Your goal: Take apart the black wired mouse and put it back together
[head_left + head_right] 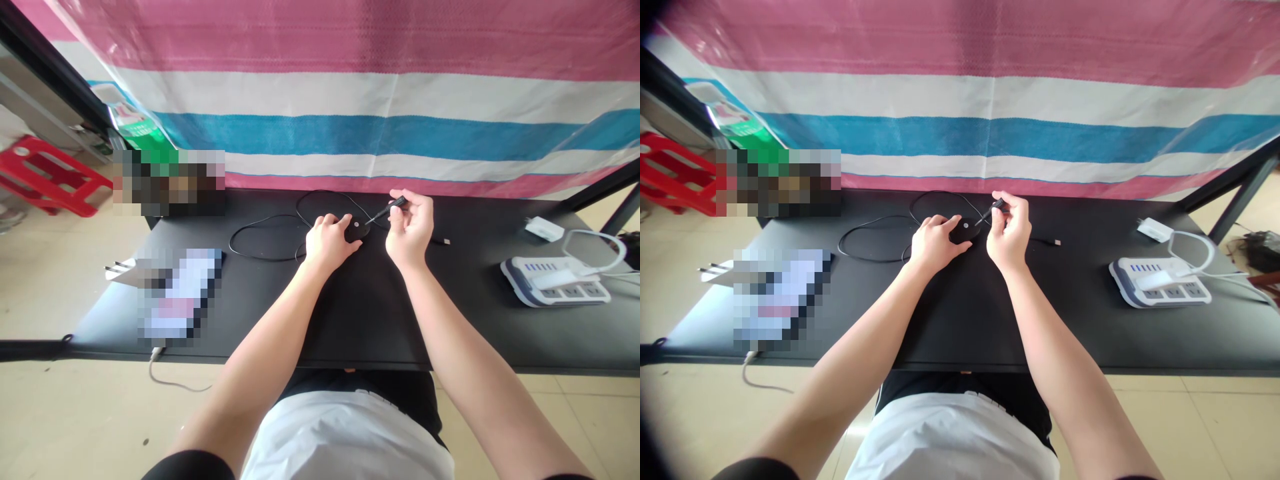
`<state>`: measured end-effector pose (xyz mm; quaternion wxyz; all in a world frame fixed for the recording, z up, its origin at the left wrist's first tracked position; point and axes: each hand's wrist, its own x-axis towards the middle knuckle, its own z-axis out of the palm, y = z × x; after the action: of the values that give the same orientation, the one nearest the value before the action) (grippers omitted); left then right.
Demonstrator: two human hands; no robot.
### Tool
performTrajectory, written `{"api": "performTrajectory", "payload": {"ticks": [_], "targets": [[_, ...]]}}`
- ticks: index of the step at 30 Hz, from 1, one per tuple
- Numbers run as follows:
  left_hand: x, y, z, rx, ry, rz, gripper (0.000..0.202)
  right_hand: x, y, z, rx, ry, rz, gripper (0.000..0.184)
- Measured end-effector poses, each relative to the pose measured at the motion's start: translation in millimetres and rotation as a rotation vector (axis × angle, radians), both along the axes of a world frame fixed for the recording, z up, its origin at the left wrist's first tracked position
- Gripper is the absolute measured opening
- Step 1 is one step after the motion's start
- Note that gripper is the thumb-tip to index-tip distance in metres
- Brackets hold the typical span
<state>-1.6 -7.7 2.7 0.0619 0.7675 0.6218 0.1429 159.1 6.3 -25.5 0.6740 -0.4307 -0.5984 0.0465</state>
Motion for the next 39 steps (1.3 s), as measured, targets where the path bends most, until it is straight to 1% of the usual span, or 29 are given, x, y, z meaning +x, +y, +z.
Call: {"api": "performTrajectory", "payload": {"ticks": [3, 7, 12, 14, 17, 22, 25, 28, 31, 35, 39], "targets": [[-0.3, 0.1, -0.7, 0.005, -0.004, -0.004, 0.059, -2.1, -1.8, 0.9, 0.001, -0.046, -0.017, 0.028], [-0.2, 0.4, -1.7, 0.002, -0.002, -0.006, 0.06, -4.8, -3.5, 4.6, 0.024, -0.093, -0.122, 0.029], [0.2, 0.4, -0.9, -0.004, 0.003, -0.007, 0.06, -1.2, -3.9, 7.3, 0.062, -0.127, -0.204, 0.023], [0.2, 0.3, -0.7, -0.002, -0.001, -0.007, 0.06, 0.4, -4.1, 7.3, 0.057, -0.143, -0.187, 0.022], [0.3, 0.1, -0.5, 0.0, -0.005, -0.004, 0.059, 0.1, -4.8, 7.3, 0.053, -0.139, -0.116, 0.021], [0.8, 0.0, 0.2, -0.003, 0.0, 0.002, 0.058, -3.5, -6.0, 6.6, 0.013, -0.062, -0.042, 0.023], [0.9, 0.0, 0.1, -0.001, -0.001, 0.0, 0.057, -4.3, -4.9, 4.6, 0.02, -0.043, -0.017, 0.022], [0.6, 0.1, -0.5, 0.002, 0.0, -0.003, 0.057, -5.0, -3.0, 2.9, 0.039, -0.052, -0.028, 0.023], [0.3, 0.2, -0.8, 0.0, 0.003, -0.005, 0.058, -5.2, -2.0, 3.0, 0.05, -0.061, -0.077, 0.026], [0.3, 0.1, -0.7, 0.002, 0.0, -0.006, 0.059, -2.8, -2.2, 4.9, 0.074, -0.052, -0.149, 0.023], [0.1, 0.2, -0.4, 0.003, -0.005, -0.006, 0.058, -0.4, -2.5, 6.9, 0.103, -0.057, -0.167, 0.02]]}}
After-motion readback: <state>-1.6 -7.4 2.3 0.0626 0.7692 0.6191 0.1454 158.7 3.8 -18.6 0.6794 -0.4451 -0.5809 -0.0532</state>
